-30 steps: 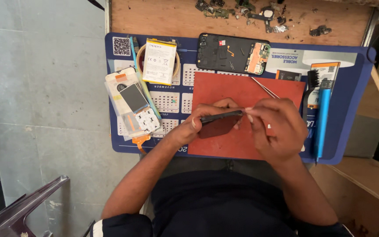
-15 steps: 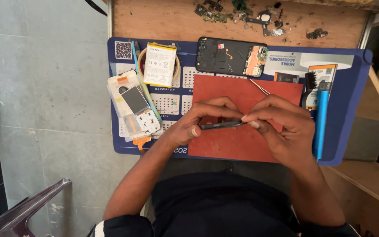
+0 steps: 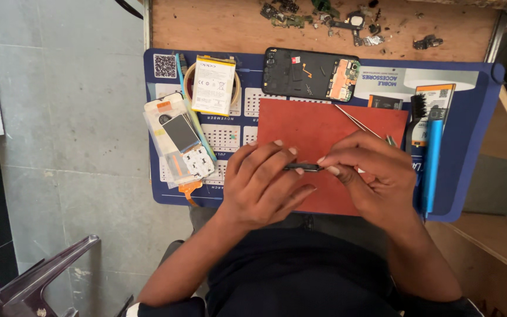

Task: The person is repairing a smartphone by removing the back cover and using tweezers to carefully extract small components and adhesive residue from the device's interior. The workspace contains various phone parts and tools.

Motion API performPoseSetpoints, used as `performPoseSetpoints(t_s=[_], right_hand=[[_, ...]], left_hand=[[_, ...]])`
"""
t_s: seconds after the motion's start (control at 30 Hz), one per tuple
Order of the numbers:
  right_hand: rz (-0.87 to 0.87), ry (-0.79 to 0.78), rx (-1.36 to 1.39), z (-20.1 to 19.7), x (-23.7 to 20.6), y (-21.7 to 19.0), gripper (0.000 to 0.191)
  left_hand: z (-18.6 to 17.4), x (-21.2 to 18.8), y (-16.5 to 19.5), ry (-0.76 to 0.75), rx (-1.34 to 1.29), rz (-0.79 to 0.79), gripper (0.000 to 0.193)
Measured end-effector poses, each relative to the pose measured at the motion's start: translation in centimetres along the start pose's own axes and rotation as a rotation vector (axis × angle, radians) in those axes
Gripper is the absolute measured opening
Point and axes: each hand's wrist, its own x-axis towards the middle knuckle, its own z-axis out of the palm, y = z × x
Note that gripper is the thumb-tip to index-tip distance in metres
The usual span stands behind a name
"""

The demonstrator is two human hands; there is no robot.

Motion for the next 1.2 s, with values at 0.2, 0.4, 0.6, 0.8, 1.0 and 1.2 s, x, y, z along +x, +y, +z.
performPoseSetpoints(t_s=[0.2,0.4,0.6,0.8,1.0,1.2], right_hand=[[0.001,-0.042,0.026,-0.2,-0.3,0.2,0.012],[-0.018,0.05,-0.046,0.3,-1.2,0.2,0.011],[-0.192,0.162,-0.177,1.3,-1.8,-0.3,0.011],[-0.313,0.147,-0.225,2.0,-2.0,-1.4,0.016],[-0.352,0.151,-0.258,2.5,-2.6,-1.3,0.016],[-0.164,0.142,-0.16,2.4,-2.9,0.6,0.013]], left_hand=[[1.3,-0.9,0.5,0.067,0.116,0.008,0.042],[1.9,-1.6,0.4,0.12,0.136,0.062,0.054],[1.4,-1.8,0.1,0.135,0.134,0.049,0.042],[0.8,-1.1,0.6,0.119,0.216,-0.013,0.03],[-0.2,-0.2,1.3,0.075,0.154,-0.109,0.029],[-2.2,0.9,1.2,-0.029,-0.082,-0.256,0.038]])
